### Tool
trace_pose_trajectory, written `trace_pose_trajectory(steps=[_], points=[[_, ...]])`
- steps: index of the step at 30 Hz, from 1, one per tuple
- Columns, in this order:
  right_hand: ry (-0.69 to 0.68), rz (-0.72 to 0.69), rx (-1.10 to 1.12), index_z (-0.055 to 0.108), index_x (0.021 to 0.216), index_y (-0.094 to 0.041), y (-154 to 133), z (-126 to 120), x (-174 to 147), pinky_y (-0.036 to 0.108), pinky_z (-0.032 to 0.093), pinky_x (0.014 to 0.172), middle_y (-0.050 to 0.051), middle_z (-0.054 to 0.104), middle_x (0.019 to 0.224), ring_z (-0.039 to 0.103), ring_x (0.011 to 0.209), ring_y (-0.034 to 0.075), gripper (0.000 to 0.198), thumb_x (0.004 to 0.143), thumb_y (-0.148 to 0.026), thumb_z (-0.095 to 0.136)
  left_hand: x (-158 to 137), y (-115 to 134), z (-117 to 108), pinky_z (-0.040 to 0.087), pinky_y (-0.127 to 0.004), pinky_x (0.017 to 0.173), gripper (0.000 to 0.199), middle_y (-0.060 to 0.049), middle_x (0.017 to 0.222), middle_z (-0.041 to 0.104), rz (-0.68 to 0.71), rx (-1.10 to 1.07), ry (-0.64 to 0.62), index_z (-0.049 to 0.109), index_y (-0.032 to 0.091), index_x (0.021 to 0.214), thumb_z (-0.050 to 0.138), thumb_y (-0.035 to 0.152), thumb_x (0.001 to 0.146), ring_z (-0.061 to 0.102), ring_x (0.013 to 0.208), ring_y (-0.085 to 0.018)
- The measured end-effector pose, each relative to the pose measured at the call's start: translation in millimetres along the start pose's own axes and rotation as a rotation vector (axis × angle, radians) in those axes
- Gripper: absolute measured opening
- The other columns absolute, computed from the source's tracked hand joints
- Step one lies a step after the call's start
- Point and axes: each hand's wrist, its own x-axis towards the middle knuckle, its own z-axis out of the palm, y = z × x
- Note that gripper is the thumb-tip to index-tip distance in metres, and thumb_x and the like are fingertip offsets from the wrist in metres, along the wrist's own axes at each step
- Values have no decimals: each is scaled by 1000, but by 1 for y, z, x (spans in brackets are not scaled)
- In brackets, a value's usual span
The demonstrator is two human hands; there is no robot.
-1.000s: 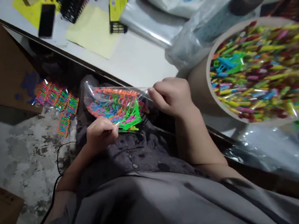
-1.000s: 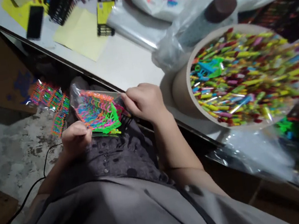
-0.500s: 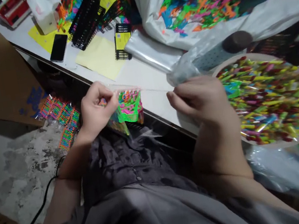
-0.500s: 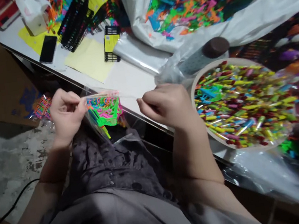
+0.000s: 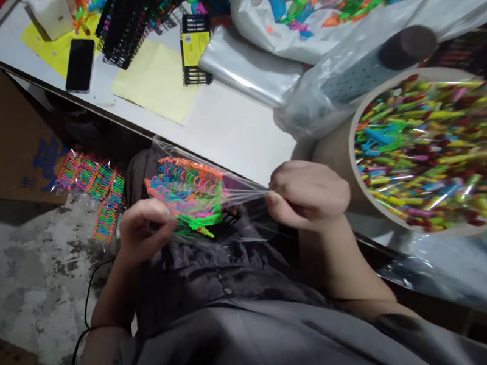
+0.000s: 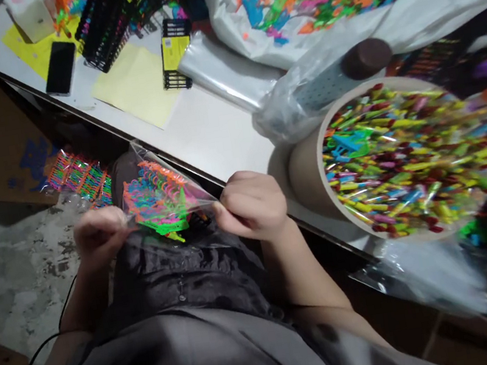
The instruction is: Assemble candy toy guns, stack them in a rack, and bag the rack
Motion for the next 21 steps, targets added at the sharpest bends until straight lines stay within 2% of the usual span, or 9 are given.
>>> trace_pose_trajectory(steps=[2, 4, 8, 10, 12, 14, 17, 19, 21], points=[[-1, -18, 42, 36, 55, -20, -1, 6, -3, 26, 34, 50, -3, 39, 46, 36, 44, 9, 33, 84, -11, 49, -21, 7, -7, 44, -21, 58, 19, 3, 67, 55, -117, -17, -63, 52, 18, 75, 67, 6, 75, 55, 62, -8], [-14, -30, 75, 37, 53, -20, -2, 13, -6, 26, 34, 52, -3, 39, 45, 37, 45, 9, 35, 86, -14, 48, -38, 10, -10, 44, -20, 58, 18, 3, 69, 56, -185, -21, -51, 53, 19, 78, 66, 6, 76, 55, 64, -8], [-31, -56, 162, 36, 52, -20, -8, 27, -10, 27, 34, 53, -3, 40, 45, 37, 45, 9, 37, 88, -17, 45, -47, 1, -6, 47, -23, 64, 14, 3, 69, 55, -199, 65, 203, 52, 20, 85, 62, 11, 81, 55, 65, -9], [-25, -75, 213, 35, 53, -20, -14, 35, -12, 27, 33, 53, -3, 39, 45, 36, 45, 9, 37, 88, -16, 44, -35, -7, -1, 47, -24, 63, 12, 4, 69, 53, -133, 146, 324, 51, 20, 85, 62, 16, 83, 55, 63, -9], [-32, -78, 231, 36, 53, -20, -23, 44, -14, 27, 32, 53, -3, 40, 45, 37, 45, 9, 36, 88, -16, 45, -15, -13, 6, 45, -24, 59, 10, 4, 70, 52, -51, 189, 379, 51, 20, 84, 61, 21, 85, 54, 60, -8], [-69, -67, 223, 39, 54, -20, -34, 51, -16, 26, 32, 53, -3, 43, 46, 40, 47, 9, 36, 89, -18, 45, 8, -16, 11, 43, -23, 56, 12, 3, 70, 50, 12, 186, 356, 50, 21, 84, 60, 27, 87, 52, 57, -8], [-212, -73, 231, 44, 57, -20, -50, 53, -19, 25, 33, 54, -2, 48, 50, 43, 50, 9, 35, 91, -22, 45, 34, -16, 11, 44, -26, 56, 21, 3, 68, 50, 35, 220, 205, 51, 22, 82, 65, 38, 82, 52, 59, -10], [-319, -107, 294, 48, 60, -20, -53, 49, -21, 26, 34, 54, -2, 49, 52, 45, 51, 10, 33, 92, -28, 46, 42, -17, 2, 45, -28, 59, 28, 2, 65, 49, 13, 289, 111, 50, 21, 77, 68, 43, 78, 53, 61, -12], [-318, -94, 358, 52, 66, -20, -45, 41, -26, 26, 37, 56, -1, 54, 57, 50, 56, 11, 28, 92, -30, 46, 41, -18, -13, 44, -28, 60, 29, 2, 64, 50, -15, 371, 97, 50, 21, 75, 68, 44, 77, 53, 62, -12]])
